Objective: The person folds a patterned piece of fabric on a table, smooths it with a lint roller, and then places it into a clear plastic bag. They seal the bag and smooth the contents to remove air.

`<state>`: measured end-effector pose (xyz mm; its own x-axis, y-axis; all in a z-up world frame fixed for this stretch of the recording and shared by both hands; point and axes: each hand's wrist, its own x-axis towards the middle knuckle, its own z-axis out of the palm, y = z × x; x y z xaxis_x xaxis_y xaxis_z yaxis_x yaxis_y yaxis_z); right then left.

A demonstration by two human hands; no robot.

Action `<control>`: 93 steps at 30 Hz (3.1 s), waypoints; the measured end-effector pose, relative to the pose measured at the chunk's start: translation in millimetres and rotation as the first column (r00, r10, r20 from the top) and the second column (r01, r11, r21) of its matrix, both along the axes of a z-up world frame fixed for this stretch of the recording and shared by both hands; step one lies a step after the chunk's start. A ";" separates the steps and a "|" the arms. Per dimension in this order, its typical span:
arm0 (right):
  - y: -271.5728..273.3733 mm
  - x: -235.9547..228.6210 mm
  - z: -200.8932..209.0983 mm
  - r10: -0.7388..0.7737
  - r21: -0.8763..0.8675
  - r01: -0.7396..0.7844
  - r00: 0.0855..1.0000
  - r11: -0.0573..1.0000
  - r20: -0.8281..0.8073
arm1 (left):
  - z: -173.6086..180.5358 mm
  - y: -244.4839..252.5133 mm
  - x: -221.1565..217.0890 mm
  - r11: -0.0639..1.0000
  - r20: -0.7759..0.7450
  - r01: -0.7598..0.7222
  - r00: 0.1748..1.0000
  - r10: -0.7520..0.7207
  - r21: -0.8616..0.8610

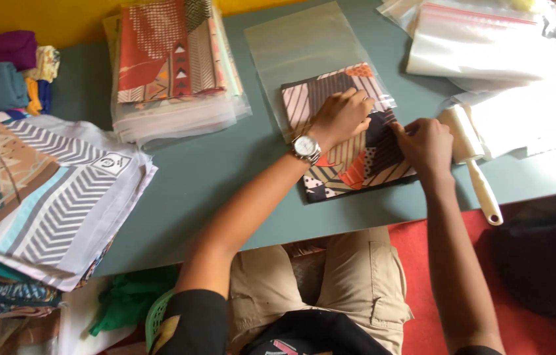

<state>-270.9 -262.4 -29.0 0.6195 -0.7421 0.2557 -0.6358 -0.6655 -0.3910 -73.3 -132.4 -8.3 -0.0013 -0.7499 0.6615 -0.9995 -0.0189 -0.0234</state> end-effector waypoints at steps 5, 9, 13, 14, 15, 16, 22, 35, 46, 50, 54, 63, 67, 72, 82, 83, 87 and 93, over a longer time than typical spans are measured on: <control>0.4 11.8 4.4 -0.004 -0.016 0.004 1.000 1.000 -0.009 | -46.3 -33.7 8.8 1.000 0.094 -0.004 0.996 0.002 0.019; 20.3 16.2 18.8 -0.010 0.066 0.008 0.999 0.998 0.036 | -37.2 -28.5 1.0 0.999 0.158 0.022 0.987 -0.018 -0.023; 23.1 21.7 18.0 -0.091 0.106 0.083 0.993 0.991 0.072 | -28.5 -24.4 -8.6 0.999 0.120 0.032 0.992 -0.027 -0.039; 23.3 22.5 16.6 -0.112 0.104 0.104 0.991 0.989 0.076 | -23.9 -20.8 -13.1 0.999 0.123 0.028 0.992 -0.023 -0.043; 24.9 22.4 18.4 -0.111 0.103 0.104 0.991 0.989 0.074 | -17.8 -17.5 -17.3 0.999 0.121 0.028 0.992 -0.023 -0.044; 27.0 22.5 20.3 -0.124 0.113 0.114 0.988 0.987 0.087 | -11.6 -14.0 -21.4 0.998 0.116 0.039 0.993 -0.034 -0.043; 30.8 27.4 22.4 -0.155 0.094 0.145 0.981 0.985 0.116 | -6.9 6.4 -26.4 0.998 0.029 0.062 0.998 -0.061 -0.019; 50.7 4.7 36.2 -0.014 -0.273 0.006 0.999 0.962 -0.029 | 12.7 173.1 16.4 0.941 -0.249 -0.285 0.913 0.324 0.181; 200.7 -6.3 64.6 0.780 -0.146 -0.775 0.625 0.615 -0.031 | 15.5 182.2 13.0 0.964 -0.342 -0.251 0.901 0.266 0.088; 202.7 -0.7 63.3 0.754 -0.147 -0.755 0.653 0.639 -0.069 | 16.0 180.5 11.4 0.964 -0.287 -0.262 0.921 0.265 0.050; 202.7 2.8 55.5 0.744 -0.107 -0.745 0.665 0.658 -0.057 | 18.2 183.9 7.2 0.965 -0.289 -0.256 0.921 0.261 0.054; 192.6 7.0 61.3 0.749 -0.083 -0.749 0.661 0.657 -0.043 | 30.1 180.9 -1.0 0.980 -0.343 -0.187 0.918 0.200 0.072; 154.9 13.6 64.2 0.731 -0.155 -0.718 0.681 0.679 0.047 | 15.9 163.4 1.7 0.974 -0.326 -0.218 0.918 0.225 0.060; 138.0 22.7 58.1 0.717 -0.206 -0.710 0.695 0.674 -0.053 | -4.7 145.2 10.1 0.967 -0.215 -0.253 0.946 0.243 -0.022; 139.4 -15.8 74.3 0.815 -0.119 -0.818 0.574 0.564 -0.081 | -11.6 143.3 12.8 0.942 -0.016 -0.310 0.950 0.311 -0.126; 137.6 -18.3 73.3 0.816 -0.099 -0.820 0.572 0.564 -0.088 | -10.5 142.1 13.9 0.941 -0.008 -0.310 0.950 0.312 -0.139; 133.4 -15.4 64.5 0.815 -0.144 -0.822 0.567 0.550 -0.120 | -11.1 142.2 13.1 0.942 0.001 -0.304 0.952 0.308 -0.142; 132.4 -2.7 63.8 0.815 -0.160 -0.823 0.565 0.545 -0.132 | 4.2 148.4 5.9 0.938 0.018 -0.305 0.950 0.313 -0.167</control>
